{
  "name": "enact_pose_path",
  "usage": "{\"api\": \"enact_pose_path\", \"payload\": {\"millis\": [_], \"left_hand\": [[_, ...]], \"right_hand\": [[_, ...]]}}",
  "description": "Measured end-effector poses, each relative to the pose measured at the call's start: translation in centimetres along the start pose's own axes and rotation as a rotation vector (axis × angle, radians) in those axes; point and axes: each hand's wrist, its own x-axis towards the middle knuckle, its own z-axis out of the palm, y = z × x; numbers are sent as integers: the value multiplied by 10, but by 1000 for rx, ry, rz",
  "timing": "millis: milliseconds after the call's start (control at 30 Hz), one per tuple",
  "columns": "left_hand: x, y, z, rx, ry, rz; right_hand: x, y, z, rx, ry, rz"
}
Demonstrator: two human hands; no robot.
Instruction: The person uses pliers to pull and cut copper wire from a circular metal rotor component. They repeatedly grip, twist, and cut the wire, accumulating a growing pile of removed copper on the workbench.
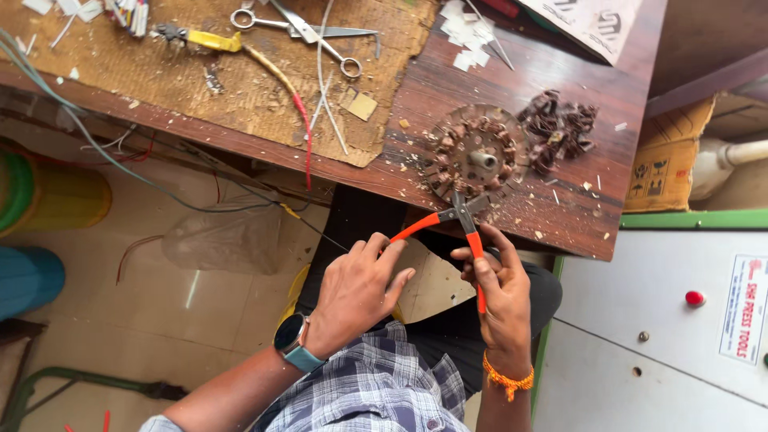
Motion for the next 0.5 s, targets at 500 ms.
{"api": "enact_pose_path", "payload": {"millis": [500], "left_hand": [[-7, -17, 43, -114, -148, 91]], "right_hand": [[5, -8, 23, 124, 160, -2]]}}
